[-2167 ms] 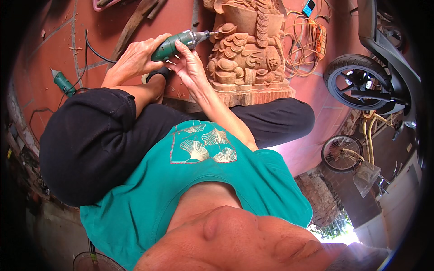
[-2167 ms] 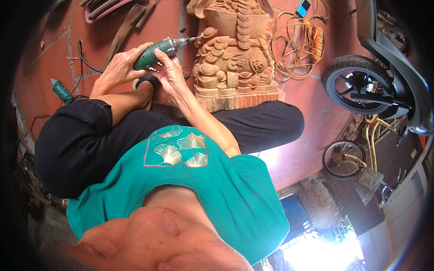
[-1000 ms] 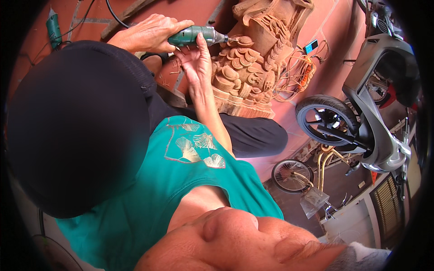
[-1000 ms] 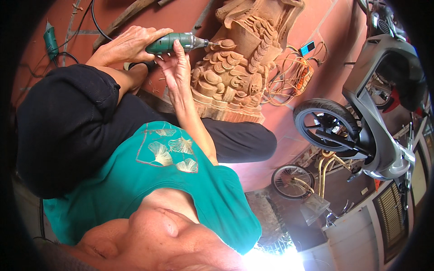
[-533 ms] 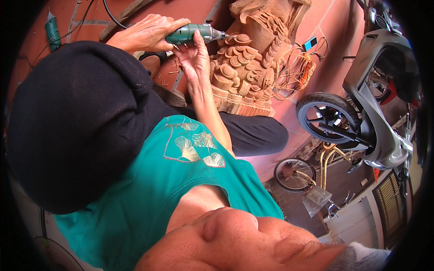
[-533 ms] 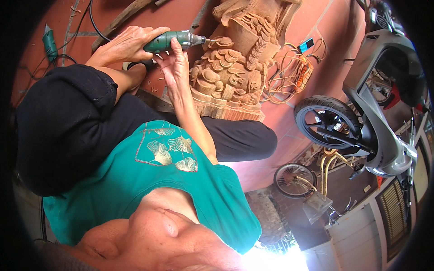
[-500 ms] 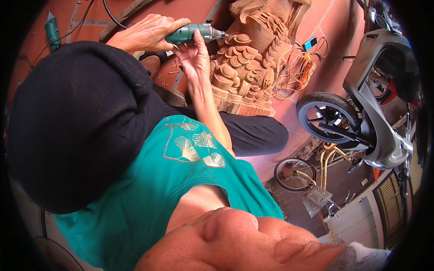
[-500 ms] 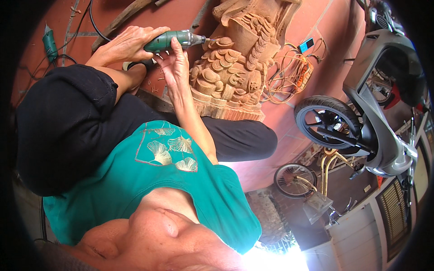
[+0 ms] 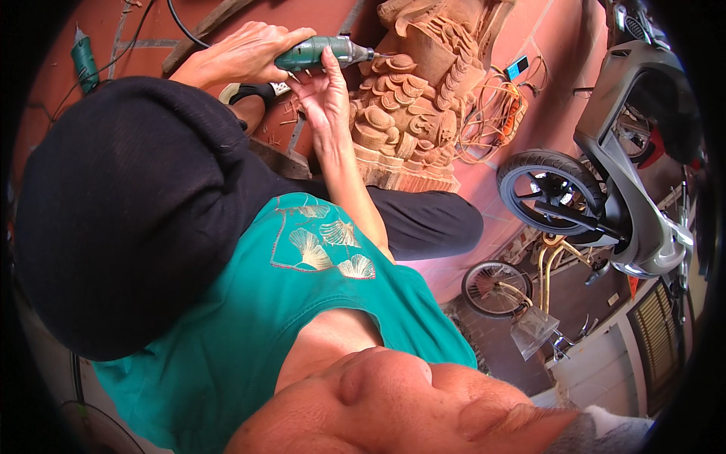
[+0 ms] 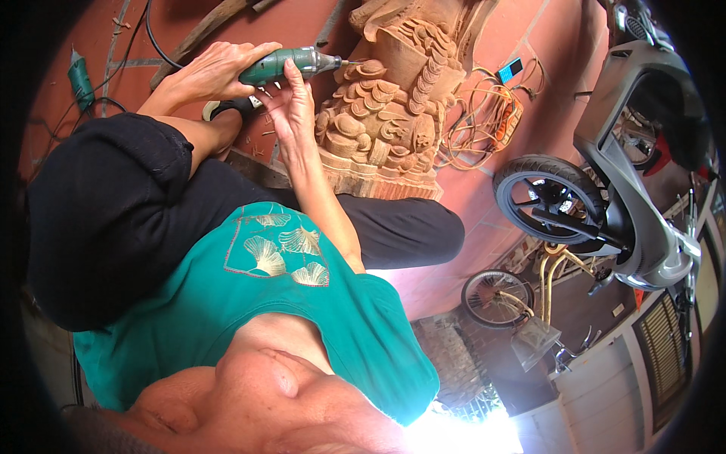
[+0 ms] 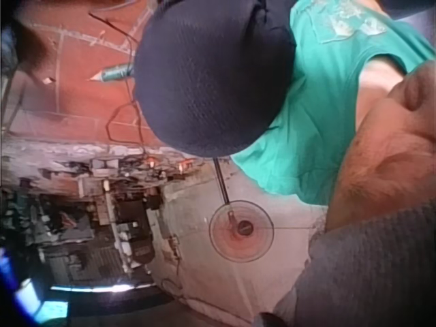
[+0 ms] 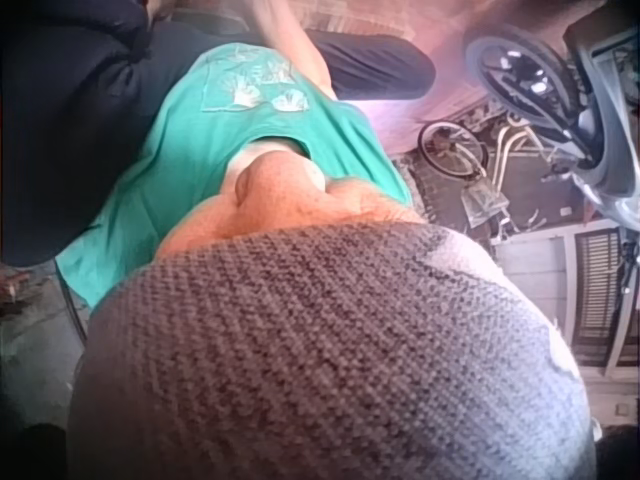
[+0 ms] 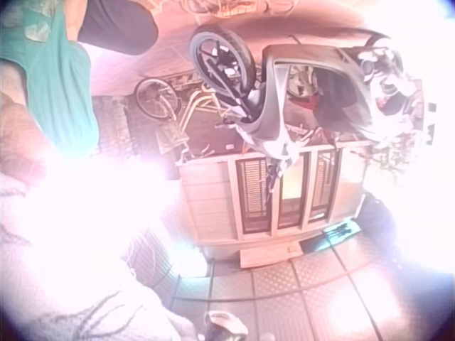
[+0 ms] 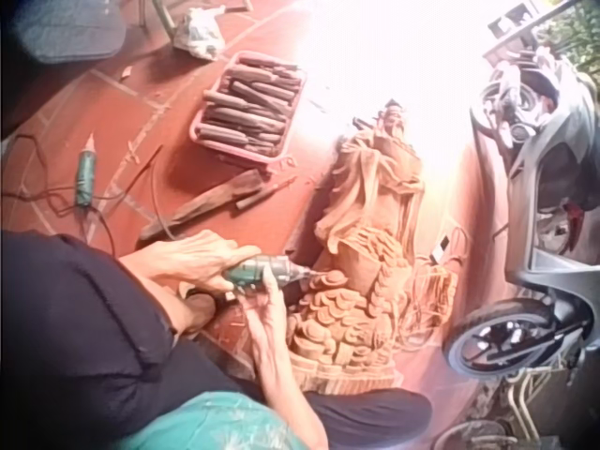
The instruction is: The person carves a wooden sculpture while sitting on the floor. They use a small chisel to refine details and later switch to a rotary power tool to shape and smooth the surface of the sculpture.
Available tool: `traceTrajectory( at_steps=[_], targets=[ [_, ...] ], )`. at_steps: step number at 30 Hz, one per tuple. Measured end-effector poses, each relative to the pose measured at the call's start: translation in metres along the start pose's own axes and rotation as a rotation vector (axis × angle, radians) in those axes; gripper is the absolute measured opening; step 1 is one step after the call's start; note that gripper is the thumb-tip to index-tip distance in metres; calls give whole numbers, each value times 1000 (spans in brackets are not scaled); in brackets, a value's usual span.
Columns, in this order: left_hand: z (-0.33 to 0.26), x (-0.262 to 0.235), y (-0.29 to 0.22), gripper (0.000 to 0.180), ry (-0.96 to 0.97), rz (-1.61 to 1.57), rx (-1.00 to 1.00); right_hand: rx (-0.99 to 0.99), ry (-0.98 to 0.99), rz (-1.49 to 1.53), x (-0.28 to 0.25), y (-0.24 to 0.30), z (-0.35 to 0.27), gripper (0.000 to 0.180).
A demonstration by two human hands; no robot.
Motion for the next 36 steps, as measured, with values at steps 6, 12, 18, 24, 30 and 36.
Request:
traceTrajectory(
  at_steps=[6,12,18,24,30,36],
  targets=[
    [-4,-2,-1,72,0,-8,10,11,-25,63,6,-2,-6,39],
    [-6,0,0,73,-5,0,3,5,-31,59,9,-1,-11,38],
    [-5,-1,-5,75,3,3,11,-21,-46,58,7,0,-15,39],
    [-1,3,-2,77,-4,-2,50,-43,-34,55,9,7,-18,39],
    [3,4,-4,77,-10,3,70,-68,-28,-18,6,12,-18,38],
    [10,2,-10,75,14,6,41,-92,-53,-24,5,20,-17,39]
  ],
)
Point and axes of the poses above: each hand's wrist, its own z-axis towards the middle knuckle, its own x-axis out of the palm, y = z × x, the point moved 6 cm from there along z, towards the middle knuckle, and after that the axes turned 3 degrees about -z, right-handed, at the moved point
